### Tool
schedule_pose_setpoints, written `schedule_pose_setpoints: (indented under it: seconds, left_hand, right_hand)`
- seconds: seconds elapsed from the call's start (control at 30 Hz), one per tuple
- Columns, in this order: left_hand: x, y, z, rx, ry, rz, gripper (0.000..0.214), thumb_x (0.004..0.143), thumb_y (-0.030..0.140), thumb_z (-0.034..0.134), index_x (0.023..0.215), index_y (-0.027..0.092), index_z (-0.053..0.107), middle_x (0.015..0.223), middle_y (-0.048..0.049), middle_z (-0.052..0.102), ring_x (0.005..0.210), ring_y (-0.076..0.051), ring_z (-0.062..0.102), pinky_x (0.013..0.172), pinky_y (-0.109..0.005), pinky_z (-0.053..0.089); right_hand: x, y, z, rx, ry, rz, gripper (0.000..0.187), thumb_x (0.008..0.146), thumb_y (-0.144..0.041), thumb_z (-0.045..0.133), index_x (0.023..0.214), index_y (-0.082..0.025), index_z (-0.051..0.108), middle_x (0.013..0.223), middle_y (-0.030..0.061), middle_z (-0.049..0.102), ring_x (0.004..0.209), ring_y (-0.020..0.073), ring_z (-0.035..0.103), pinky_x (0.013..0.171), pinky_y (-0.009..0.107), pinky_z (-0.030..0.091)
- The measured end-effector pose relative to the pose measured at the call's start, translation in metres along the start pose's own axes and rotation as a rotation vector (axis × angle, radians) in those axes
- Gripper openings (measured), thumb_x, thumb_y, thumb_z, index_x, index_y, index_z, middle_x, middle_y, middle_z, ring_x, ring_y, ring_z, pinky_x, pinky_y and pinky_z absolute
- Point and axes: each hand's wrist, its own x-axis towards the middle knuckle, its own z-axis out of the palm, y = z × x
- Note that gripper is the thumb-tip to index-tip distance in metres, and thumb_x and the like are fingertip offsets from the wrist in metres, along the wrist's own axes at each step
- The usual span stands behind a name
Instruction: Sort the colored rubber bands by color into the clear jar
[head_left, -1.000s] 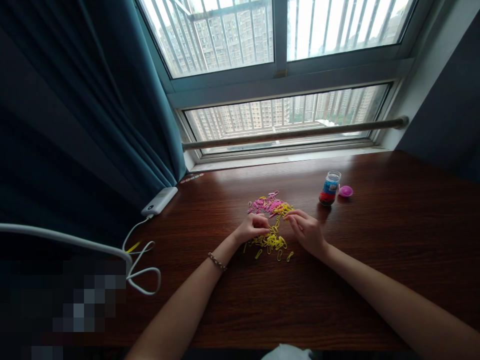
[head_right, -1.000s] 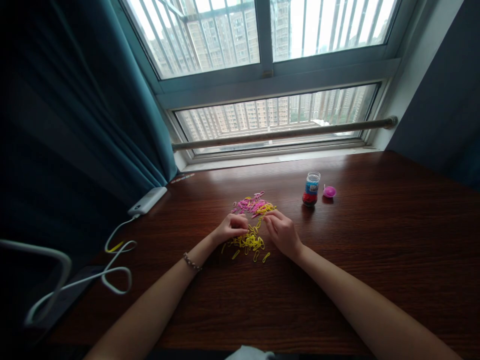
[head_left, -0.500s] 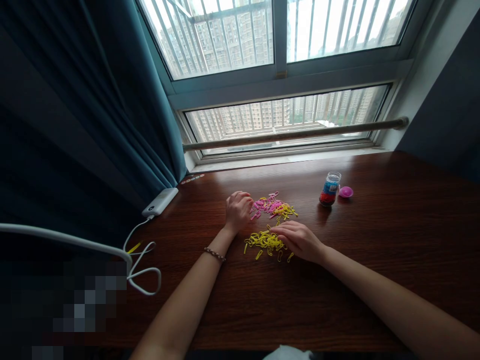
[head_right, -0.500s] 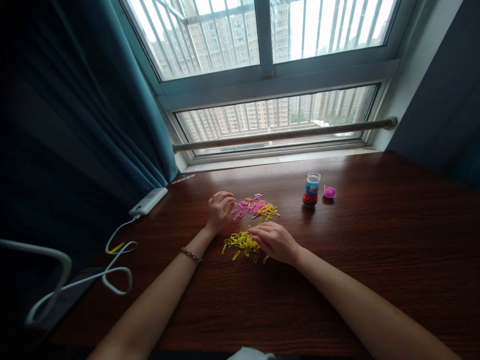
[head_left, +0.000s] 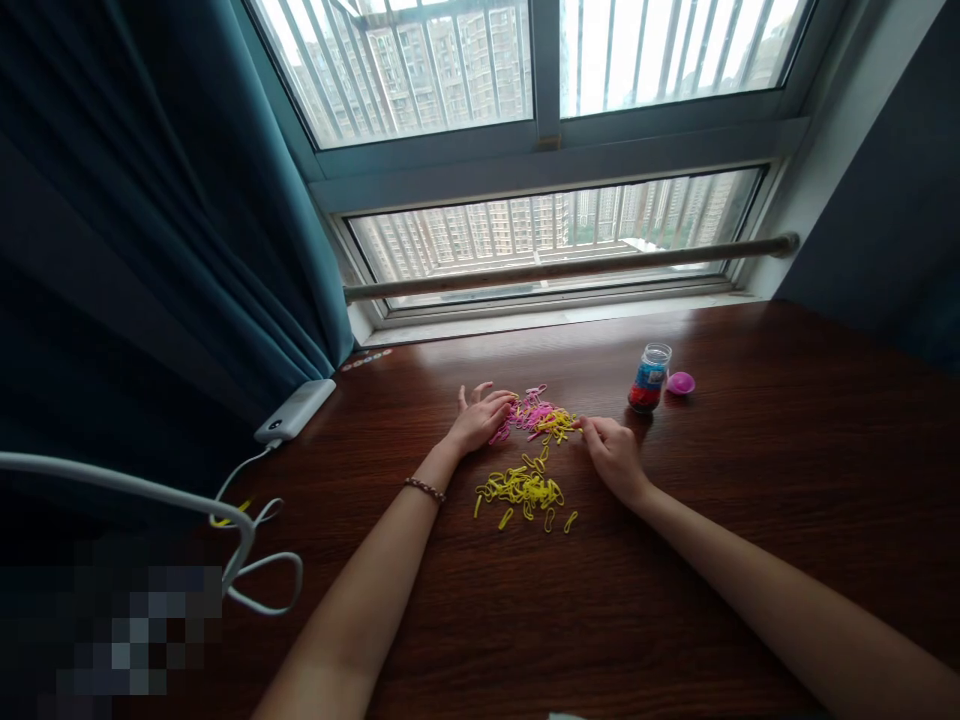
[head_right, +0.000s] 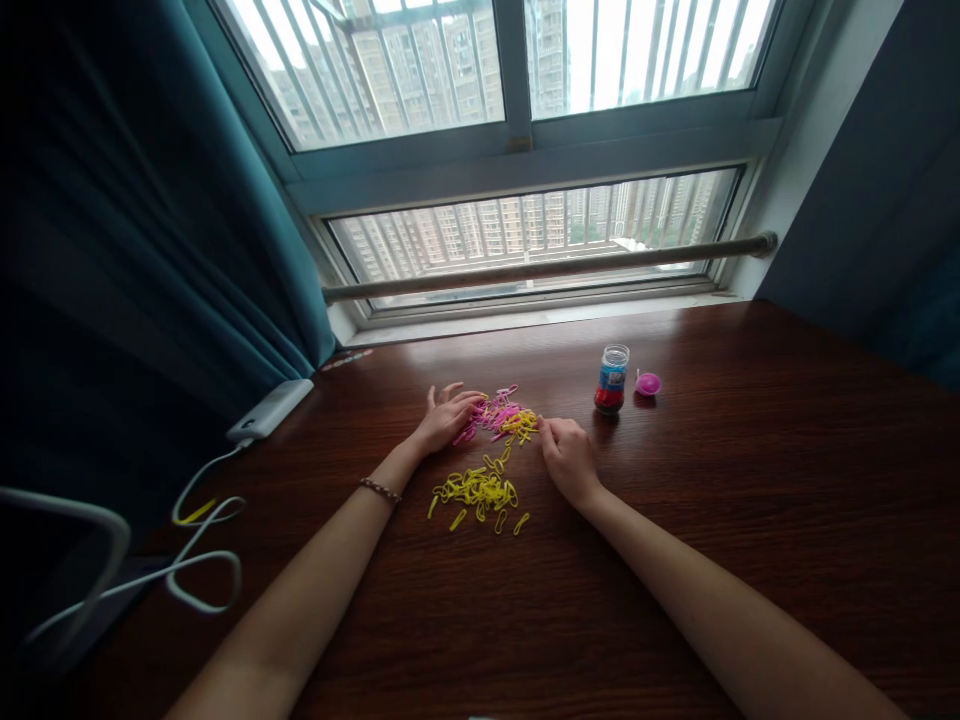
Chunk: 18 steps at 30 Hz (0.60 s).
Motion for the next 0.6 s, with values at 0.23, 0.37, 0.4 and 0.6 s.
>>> schedule_pose_setpoints:
  seconds: [0.23, 0.37, 0.4, 0.6]
  left_hand:
    - [-0.01, 0.0, -0.009, -0.11, 0.342, -0.03, 0.027, 0.084, 0.034, 0.041, 0.092, 0.02, 0.061, 0.097, -0.0055, 0.063, 0.098, -0.019, 0.052, 0.094, -0.039, 0.033]
    - [-0.018, 0.003, -0.011, -0.179, 0.464, -0.132, 0.019, 0.079, 0.03, 0.049, 0.078, 0.016, 0.061, 0.078, -0.0059, 0.064, 0.075, -0.017, 0.058, 0.074, -0.03, 0.045]
    - [-0.021, 0.005, -0.01, -0.194, 0.456, -0.138, 0.017, 0.078, 0.03, 0.05, 0.078, 0.017, 0.061, 0.077, -0.0054, 0.064, 0.074, -0.017, 0.058, 0.073, -0.03, 0.045]
    - [-0.04, 0.025, -0.004, -0.494, 0.354, -0.164, 0.02, 0.076, 0.033, 0.055, 0.088, 0.018, 0.061, 0.073, -0.0028, 0.065, 0.066, -0.014, 0.06, 0.064, -0.026, 0.048]
  right_hand:
    - [0.005, 0.01, -0.002, -0.083, -0.002, 0.009, 0.026, 0.084, -0.03, 0.043, 0.083, -0.018, 0.066, 0.082, 0.0055, 0.067, 0.077, 0.0196, 0.058, 0.071, 0.03, 0.042]
    - [0.01, 0.028, 0.002, -0.104, -0.05, 0.047, 0.02, 0.075, -0.023, 0.054, 0.09, -0.016, 0.064, 0.086, 0.0067, 0.066, 0.074, 0.0186, 0.06, 0.071, 0.031, 0.044]
    - [0.011, 0.031, 0.003, -0.11, -0.062, 0.044, 0.019, 0.074, -0.022, 0.054, 0.089, -0.016, 0.064, 0.085, 0.0066, 0.066, 0.073, 0.0183, 0.06, 0.07, 0.031, 0.045]
    - [0.011, 0.033, 0.004, -0.152, -0.11, 0.012, 0.012, 0.073, -0.019, 0.054, 0.075, -0.017, 0.066, 0.076, 0.0045, 0.066, 0.07, 0.017, 0.059, 0.068, 0.029, 0.044]
